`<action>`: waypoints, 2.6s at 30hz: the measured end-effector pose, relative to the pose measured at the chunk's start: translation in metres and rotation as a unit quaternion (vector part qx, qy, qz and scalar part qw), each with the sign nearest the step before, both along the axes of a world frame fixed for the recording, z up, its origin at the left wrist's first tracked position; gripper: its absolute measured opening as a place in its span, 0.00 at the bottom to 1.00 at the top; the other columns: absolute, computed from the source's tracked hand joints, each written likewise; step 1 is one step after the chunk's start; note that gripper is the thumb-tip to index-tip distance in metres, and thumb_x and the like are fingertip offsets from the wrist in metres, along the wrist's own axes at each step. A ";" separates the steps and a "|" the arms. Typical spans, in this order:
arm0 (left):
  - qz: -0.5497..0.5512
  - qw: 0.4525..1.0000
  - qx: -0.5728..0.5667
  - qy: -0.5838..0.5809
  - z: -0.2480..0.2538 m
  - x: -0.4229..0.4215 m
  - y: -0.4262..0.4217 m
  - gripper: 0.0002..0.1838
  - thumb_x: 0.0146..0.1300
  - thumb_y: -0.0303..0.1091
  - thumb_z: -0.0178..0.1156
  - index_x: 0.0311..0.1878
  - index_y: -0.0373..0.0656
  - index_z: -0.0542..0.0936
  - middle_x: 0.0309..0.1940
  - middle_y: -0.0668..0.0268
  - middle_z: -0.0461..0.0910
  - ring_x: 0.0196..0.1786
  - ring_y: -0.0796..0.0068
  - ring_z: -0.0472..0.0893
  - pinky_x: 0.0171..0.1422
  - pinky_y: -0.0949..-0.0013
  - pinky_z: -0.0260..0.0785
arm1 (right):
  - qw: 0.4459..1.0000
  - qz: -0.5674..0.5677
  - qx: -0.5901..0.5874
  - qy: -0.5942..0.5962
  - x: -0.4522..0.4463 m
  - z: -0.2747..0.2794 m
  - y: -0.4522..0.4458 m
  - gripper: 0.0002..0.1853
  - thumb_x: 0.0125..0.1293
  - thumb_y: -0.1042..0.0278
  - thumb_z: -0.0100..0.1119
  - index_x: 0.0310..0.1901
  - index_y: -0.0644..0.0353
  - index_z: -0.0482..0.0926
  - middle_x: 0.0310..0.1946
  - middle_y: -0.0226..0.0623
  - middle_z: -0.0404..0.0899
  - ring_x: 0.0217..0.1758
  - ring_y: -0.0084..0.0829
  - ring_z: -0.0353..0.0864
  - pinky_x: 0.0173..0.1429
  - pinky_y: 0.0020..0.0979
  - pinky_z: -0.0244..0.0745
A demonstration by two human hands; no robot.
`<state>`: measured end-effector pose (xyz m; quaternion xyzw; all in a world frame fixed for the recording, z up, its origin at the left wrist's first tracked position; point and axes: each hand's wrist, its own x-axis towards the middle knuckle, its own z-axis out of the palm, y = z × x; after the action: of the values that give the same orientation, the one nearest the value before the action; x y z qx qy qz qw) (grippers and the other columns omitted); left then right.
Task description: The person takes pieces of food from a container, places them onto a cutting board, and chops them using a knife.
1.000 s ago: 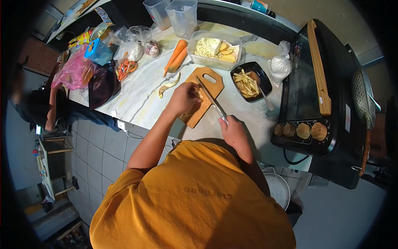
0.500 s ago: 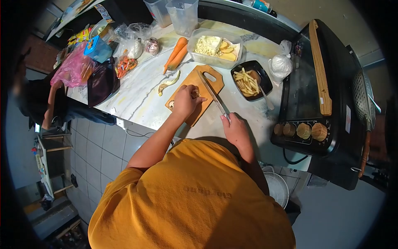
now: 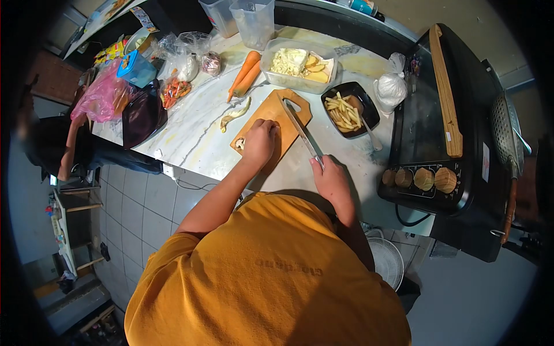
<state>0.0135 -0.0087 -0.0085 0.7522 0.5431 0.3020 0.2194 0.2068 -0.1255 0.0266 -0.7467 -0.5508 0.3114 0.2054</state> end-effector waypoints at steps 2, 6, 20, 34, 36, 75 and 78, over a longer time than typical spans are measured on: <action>0.000 1.000 0.009 0.022 -0.001 0.003 -0.001 0.09 0.66 0.32 0.61 0.40 0.36 0.83 0.37 0.49 0.80 0.40 0.48 0.82 0.47 0.51 0.75 | 1.000 -0.001 0.001 -0.003 0.001 -0.001 -0.001 0.23 0.74 0.47 0.49 0.40 0.63 0.75 0.32 0.59 0.82 0.39 0.63 0.81 0.46 0.57 0.73; 0.018 0.994 -0.017 0.104 -0.001 0.005 0.005 0.09 0.66 0.32 0.60 0.39 0.34 0.82 0.37 0.48 0.80 0.40 0.45 0.82 0.48 0.50 0.74 | 1.000 -0.004 -0.004 0.001 0.003 -0.001 -0.002 0.23 0.74 0.47 0.50 0.40 0.63 0.75 0.33 0.59 0.82 0.41 0.63 0.81 0.47 0.57 0.73; -0.064 0.922 -0.256 -0.282 0.074 -0.004 0.145 0.09 0.67 0.33 0.67 0.40 0.37 0.82 0.31 0.69 0.80 0.34 0.80 0.77 0.42 0.74 0.71 | 0.999 -0.040 -0.005 0.019 0.015 0.008 -0.002 0.22 0.74 0.48 0.51 0.42 0.65 0.76 0.35 0.59 0.82 0.43 0.63 0.80 0.48 0.54 0.73; -0.060 0.989 -0.120 -0.066 0.079 0.016 0.187 0.10 0.58 0.35 0.75 0.31 0.40 0.85 0.24 0.72 0.82 0.26 0.83 0.77 0.34 0.75 0.69 | 0.999 -0.049 -0.001 0.020 0.018 0.011 -0.002 0.23 0.75 0.47 0.50 0.42 0.64 0.75 0.35 0.58 0.82 0.43 0.63 0.80 0.48 0.56 0.73; -0.057 0.988 -0.116 -0.082 0.082 0.010 0.172 0.11 0.58 0.37 0.75 0.31 0.39 0.87 0.23 0.72 0.83 0.26 0.84 0.76 0.34 0.75 0.68 | 0.997 -0.056 -0.022 0.042 0.016 0.016 0.000 0.23 0.74 0.49 0.52 0.42 0.67 0.76 0.36 0.60 0.81 0.45 0.63 0.79 0.47 0.52 0.73; -0.058 0.996 0.053 0.053 0.021 -0.025 0.021 0.11 0.54 0.35 0.71 0.35 0.38 0.86 0.42 0.56 0.77 0.50 0.54 0.76 0.58 0.57 0.70 | 0.999 -0.003 -0.022 0.045 0.001 0.010 0.003 0.23 0.74 0.46 0.50 0.42 0.64 0.76 0.36 0.57 0.83 0.44 0.62 0.80 0.48 0.55 0.73; -0.076 0.994 0.027 0.072 0.013 -0.014 0.025 0.13 0.55 0.39 0.72 0.38 0.39 0.86 0.41 0.56 0.79 0.47 0.55 0.78 0.55 0.58 0.72 | 0.999 -0.001 -0.024 0.040 0.001 0.009 0.002 0.23 0.74 0.46 0.50 0.42 0.64 0.76 0.35 0.57 0.83 0.44 0.62 0.80 0.48 0.55 0.73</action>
<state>-0.0007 0.0161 0.0043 0.8165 0.4904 0.2442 0.1821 0.2082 -0.1235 0.0357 -0.7389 -0.5333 0.3542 0.2100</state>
